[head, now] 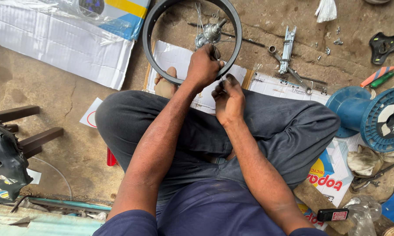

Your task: The person assembles a bicycle wheel hub by hand, inserting spokes into the metal hub flanges and attaching an axle while sitting on the floor.

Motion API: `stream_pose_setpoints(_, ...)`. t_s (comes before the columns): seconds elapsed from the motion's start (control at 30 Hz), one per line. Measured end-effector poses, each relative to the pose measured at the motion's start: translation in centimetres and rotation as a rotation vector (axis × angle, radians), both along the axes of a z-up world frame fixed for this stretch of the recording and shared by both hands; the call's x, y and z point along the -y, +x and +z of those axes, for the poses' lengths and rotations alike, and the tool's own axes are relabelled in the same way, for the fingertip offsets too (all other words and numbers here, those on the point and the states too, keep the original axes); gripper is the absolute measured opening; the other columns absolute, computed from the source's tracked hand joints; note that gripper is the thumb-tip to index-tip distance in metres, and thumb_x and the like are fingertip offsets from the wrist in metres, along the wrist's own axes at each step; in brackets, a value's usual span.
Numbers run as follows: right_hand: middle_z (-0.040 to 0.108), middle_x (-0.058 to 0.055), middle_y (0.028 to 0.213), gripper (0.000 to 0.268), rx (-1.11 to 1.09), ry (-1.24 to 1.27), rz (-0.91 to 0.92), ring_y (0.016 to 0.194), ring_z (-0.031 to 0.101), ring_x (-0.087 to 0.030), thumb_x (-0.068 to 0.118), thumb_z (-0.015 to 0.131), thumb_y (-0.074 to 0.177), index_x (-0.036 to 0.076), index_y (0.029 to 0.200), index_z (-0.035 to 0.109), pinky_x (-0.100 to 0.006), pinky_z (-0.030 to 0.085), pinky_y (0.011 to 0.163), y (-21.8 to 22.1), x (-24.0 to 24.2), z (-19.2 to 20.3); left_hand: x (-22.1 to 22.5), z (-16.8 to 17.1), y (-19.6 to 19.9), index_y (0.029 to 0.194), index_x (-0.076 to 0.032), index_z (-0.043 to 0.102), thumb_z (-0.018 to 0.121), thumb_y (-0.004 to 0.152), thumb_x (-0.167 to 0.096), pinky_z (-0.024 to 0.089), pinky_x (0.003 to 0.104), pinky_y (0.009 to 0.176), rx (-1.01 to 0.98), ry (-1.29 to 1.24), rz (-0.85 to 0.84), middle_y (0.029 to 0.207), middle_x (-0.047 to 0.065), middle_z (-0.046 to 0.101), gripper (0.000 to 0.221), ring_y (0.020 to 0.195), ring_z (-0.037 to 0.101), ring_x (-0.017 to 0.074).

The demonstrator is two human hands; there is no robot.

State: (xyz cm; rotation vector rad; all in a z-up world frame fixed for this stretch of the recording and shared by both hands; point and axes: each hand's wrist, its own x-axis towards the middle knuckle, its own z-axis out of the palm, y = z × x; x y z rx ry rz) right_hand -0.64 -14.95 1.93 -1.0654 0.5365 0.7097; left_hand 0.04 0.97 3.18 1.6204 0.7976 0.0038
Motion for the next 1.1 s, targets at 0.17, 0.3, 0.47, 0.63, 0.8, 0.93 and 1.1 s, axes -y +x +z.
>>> stream_pose_setpoints(0.17,0.046,-0.002,0.077,0.038,-0.061,0.037,0.053,0.067,0.043,-0.015,0.041,0.058,0.106,0.006,0.118,0.05,-0.031,0.041,0.059,0.3,0.0,-1.2,0.1,0.0,0.2,0.087,-0.002,0.062,0.081,0.08,-0.01,0.053,0.039,0.067,-0.012,-0.023,-0.01,0.077,0.012,0.069,0.022,0.073,0.067,0.0239)
stream_pose_setpoints(0.3,0.054,-0.002,0.085,0.043,-0.018,0.057,-0.009,0.079,0.051,-0.015,0.04,0.055,0.103,0.006,0.13,0.053,-0.032,0.046,0.071,0.1,-0.1,-0.1,0.0,0.2,0.0,0.086,-0.002,0.062,0.081,0.079,-0.009,0.053,0.039,0.067,0.001,-0.036,0.006,0.075,0.012,0.068,0.022,0.073,0.067,0.0234)
stream_pose_setpoints(0.47,0.05,0.0,0.078,0.053,-0.085,0.151,0.206,0.072,0.046,-0.015,0.054,0.054,0.102,0.012,0.134,0.053,-0.031,0.039,0.065,0.4,0.3,1.2,-0.1,-0.3,0.0,0.087,-0.003,0.062,0.08,0.08,-0.01,0.055,0.039,0.067,0.002,-0.048,0.005,0.077,0.011,0.069,0.02,0.074,0.069,0.0229)
stream_pose_setpoints(0.63,0.053,0.0,0.086,0.058,-0.042,0.151,0.152,0.078,0.047,-0.014,0.051,0.055,0.103,0.01,0.144,0.05,-0.03,0.04,0.069,0.9,0.1,0.9,0.1,-0.5,0.0,0.085,-0.001,0.062,0.082,0.078,-0.01,0.053,0.04,0.069,0.012,0.031,-0.017,0.075,0.013,0.069,0.023,0.073,0.068,0.0252)
stream_pose_setpoints(0.8,0.052,0.0,0.083,0.059,-0.094,0.076,0.263,0.075,0.047,-0.014,0.054,0.051,0.102,0.013,0.144,0.048,-0.029,0.04,0.065,0.8,0.4,1.7,0.1,-0.4,-0.1,0.084,-0.001,0.061,0.081,0.077,-0.01,0.053,0.04,0.067,0.026,0.007,-0.011,0.074,0.014,0.068,0.023,0.072,0.067,0.0256)
stream_pose_setpoints(0.93,0.056,-0.001,0.092,0.052,-0.006,0.122,0.204,0.082,0.05,-0.014,0.033,0.058,0.102,0.013,0.148,0.047,-0.03,0.044,0.073,0.8,0.7,1.3,0.2,-0.7,-0.1,0.085,-0.001,0.061,0.08,0.077,-0.009,0.053,0.04,0.067,0.027,0.004,-0.007,0.075,0.014,0.069,0.021,0.072,0.068,0.0252)
stream_pose_setpoints(1.1,0.057,-0.007,0.086,0.042,-0.096,0.159,0.207,0.073,0.053,-0.018,0.039,0.054,0.104,0.008,0.132,0.052,-0.032,0.048,0.066,0.6,1.3,0.0,0.0,-1.2,0.0,0.085,-0.001,0.062,0.081,0.077,-0.009,0.053,0.039,0.068,0.055,0.023,-0.01,0.075,0.014,0.069,0.022,0.072,0.068,0.0251)
